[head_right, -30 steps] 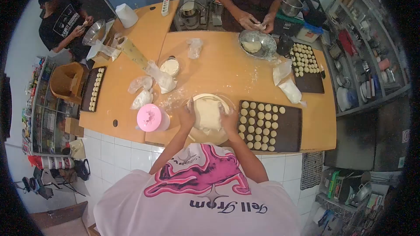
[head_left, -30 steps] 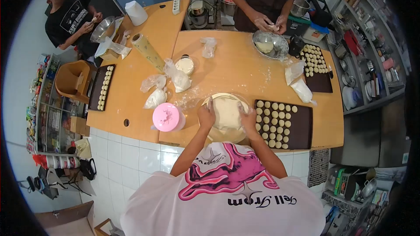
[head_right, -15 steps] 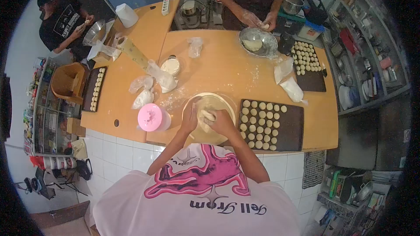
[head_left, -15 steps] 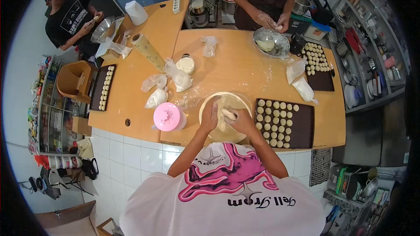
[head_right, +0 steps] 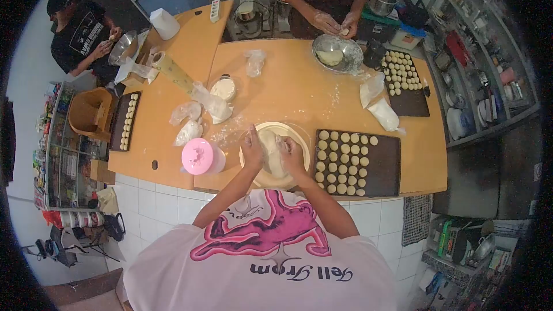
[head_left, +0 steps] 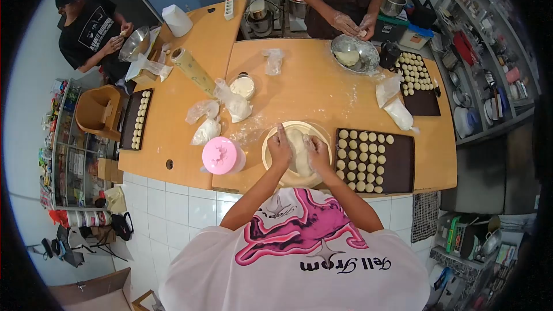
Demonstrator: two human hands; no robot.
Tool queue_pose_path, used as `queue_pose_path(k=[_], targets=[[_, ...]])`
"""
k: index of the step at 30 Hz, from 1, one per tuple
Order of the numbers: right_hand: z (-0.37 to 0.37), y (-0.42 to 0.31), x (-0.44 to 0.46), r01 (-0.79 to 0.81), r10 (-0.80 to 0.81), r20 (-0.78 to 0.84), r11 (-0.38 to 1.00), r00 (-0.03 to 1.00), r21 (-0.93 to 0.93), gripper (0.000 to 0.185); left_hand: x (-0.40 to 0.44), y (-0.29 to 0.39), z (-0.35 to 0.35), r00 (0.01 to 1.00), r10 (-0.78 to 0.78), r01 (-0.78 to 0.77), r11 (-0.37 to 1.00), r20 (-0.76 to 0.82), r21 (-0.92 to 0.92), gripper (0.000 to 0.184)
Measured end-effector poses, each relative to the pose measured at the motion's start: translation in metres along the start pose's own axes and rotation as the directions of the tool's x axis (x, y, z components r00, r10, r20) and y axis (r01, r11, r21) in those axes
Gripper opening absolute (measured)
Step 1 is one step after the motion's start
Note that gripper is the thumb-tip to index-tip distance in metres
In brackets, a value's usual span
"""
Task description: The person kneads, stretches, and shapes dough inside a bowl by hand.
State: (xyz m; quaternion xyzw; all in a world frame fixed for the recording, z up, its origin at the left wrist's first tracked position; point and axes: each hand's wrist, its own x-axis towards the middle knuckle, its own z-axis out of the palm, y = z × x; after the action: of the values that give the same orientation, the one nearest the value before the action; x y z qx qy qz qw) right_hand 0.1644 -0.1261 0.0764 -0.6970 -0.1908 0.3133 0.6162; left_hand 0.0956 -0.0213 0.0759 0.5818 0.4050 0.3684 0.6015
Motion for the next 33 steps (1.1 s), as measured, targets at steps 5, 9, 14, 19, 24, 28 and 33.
queue_pose_path(k=[5,9,14,19,24,28,33], targets=[[-0.009,-0.019,0.002,0.156,-0.188,-0.201,0.974,0.961,-0.162,0.022,0.001,0.017,-0.008,0.990,0.066,-0.030,0.963,-0.126,0.268,0.060],[-0.019,-0.021,0.001,0.152,-0.197,-0.218,0.967,0.956,-0.205,0.021,0.000,0.033,-0.013,0.983,0.087,-0.039,0.960,-0.164,0.277,0.059],[-0.023,-0.023,-0.004,0.256,-0.294,-0.153,0.940,0.944,-0.224,0.017,0.010,-0.009,-0.021,0.990,-0.094,0.106,0.988,-0.108,0.110,0.052],[-0.011,-0.044,-0.015,0.536,-0.633,-0.004,0.660,0.775,-0.525,0.019,0.000,-0.017,-0.016,0.959,-0.271,0.271,0.963,-0.078,-0.010,0.050],[-0.014,-0.048,-0.025,0.794,-0.672,0.466,0.323,0.576,-0.515,0.022,-0.008,0.021,-0.035,0.392,-0.640,0.919,0.243,0.661,-0.310,0.064],[-0.019,-0.048,-0.031,0.874,-0.751,0.464,0.325,0.470,-0.361,0.029,-0.005,0.003,-0.035,0.642,-0.517,0.737,0.620,0.567,-0.269,0.053],[-0.015,-0.023,-0.017,0.236,-0.258,-0.159,0.961,0.953,-0.145,0.046,-0.004,0.034,-0.039,0.701,-0.394,0.680,0.622,0.595,-0.389,0.050]])
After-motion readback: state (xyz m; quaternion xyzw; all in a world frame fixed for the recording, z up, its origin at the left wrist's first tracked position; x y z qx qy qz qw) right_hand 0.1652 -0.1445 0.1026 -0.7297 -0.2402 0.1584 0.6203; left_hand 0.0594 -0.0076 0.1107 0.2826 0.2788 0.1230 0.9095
